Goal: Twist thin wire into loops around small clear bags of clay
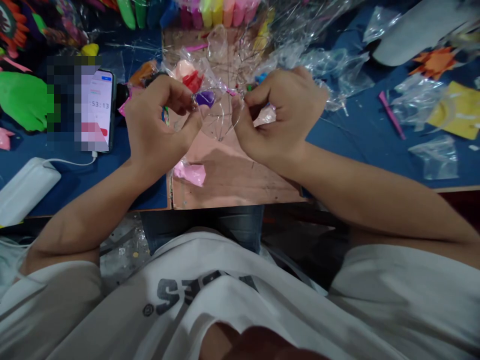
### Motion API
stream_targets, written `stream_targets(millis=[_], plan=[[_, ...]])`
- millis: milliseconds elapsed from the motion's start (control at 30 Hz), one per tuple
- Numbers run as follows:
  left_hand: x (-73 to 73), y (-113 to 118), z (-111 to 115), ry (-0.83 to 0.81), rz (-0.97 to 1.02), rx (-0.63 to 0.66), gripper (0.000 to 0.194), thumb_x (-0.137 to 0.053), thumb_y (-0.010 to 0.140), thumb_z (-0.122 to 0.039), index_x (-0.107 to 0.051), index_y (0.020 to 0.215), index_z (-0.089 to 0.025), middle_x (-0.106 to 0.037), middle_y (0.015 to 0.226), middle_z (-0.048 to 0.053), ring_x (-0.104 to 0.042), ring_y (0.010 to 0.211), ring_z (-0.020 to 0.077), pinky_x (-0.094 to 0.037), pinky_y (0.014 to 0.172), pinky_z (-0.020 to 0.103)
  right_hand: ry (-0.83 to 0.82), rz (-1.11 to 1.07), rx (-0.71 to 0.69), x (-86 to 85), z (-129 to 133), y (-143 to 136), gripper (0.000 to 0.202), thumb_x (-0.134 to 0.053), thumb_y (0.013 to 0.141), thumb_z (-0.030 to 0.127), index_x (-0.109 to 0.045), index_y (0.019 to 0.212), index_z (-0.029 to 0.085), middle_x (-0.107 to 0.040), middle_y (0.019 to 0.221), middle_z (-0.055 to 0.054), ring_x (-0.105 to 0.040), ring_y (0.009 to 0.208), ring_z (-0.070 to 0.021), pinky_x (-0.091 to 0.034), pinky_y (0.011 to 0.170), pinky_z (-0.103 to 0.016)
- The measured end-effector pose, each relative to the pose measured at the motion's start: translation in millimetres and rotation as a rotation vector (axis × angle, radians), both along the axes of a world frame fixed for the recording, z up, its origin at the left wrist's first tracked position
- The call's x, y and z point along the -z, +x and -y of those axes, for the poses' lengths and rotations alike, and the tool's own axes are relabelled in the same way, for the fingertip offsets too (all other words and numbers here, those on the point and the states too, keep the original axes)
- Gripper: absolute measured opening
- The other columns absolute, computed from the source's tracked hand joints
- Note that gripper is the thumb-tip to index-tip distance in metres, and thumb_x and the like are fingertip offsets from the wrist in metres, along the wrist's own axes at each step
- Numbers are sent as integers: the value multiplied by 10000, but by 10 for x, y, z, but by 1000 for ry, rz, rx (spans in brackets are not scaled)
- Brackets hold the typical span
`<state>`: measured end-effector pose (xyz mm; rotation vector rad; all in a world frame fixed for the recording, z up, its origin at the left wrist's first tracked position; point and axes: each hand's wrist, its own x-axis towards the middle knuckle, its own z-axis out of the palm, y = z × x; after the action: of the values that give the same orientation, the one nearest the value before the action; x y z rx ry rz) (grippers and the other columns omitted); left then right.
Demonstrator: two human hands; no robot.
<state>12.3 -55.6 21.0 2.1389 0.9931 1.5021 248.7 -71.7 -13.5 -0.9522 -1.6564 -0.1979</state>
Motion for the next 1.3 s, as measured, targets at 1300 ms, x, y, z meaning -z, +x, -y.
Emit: stream_targets(millis=[1300], plan=[[22, -79, -195, -700, 328, 555, 295, -985, 859, -512, -978, 1101, -343, -835, 886, 44, -838, 825, 316, -724, 848, 531, -508, 76, -152, 21, -91, 115, 278, -811, 1119, 620, -732, 1081, 356, -832, 912, -30, -796, 930, -310, -686, 921, -511]])
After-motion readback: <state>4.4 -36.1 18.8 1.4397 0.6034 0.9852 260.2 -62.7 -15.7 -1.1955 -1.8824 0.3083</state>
